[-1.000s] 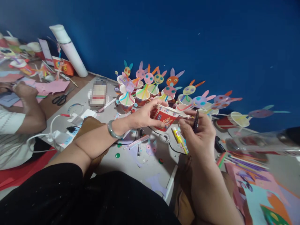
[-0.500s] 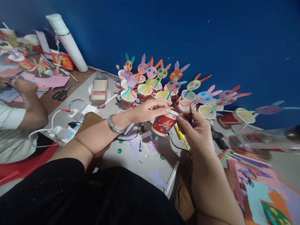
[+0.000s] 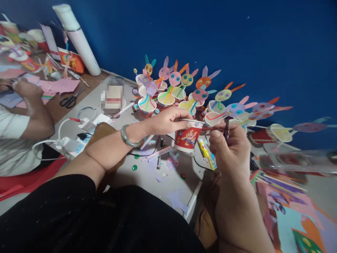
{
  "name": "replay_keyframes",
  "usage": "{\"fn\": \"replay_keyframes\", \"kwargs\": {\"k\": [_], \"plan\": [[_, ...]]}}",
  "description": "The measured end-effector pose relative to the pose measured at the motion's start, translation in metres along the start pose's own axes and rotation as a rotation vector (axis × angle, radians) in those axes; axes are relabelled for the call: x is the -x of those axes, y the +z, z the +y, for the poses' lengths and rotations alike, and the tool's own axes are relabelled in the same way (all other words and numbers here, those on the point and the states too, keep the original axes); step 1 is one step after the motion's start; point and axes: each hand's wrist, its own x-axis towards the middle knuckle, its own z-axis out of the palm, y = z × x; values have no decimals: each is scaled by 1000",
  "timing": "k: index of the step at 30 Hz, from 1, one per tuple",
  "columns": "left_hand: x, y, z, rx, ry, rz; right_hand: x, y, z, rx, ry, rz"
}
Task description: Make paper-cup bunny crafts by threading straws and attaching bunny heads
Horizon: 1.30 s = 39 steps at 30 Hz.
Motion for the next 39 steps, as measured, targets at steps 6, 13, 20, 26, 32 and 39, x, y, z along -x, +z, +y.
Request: {"fn": "replay_keyframes", "kwargs": {"k": [6,13,20,26,32,39], "plan": [[1,-3,10,10,0,20,9,-2,-11,165,-45,-72],[1,-4,13,-47,56,47,16,1,-26,286,-122,-191],[-1,-5,9,-82,88,68,16,3,-34,355,-239,-196],[-1,-5,8,-94,101,65,16,3,-31,368,-253,-226],[0,-5,8,-117,119,74,16,6,-27,442,-271,-176],[1,-5,8,-127,132,68,17,8,-24,539,-331,-137]]}}
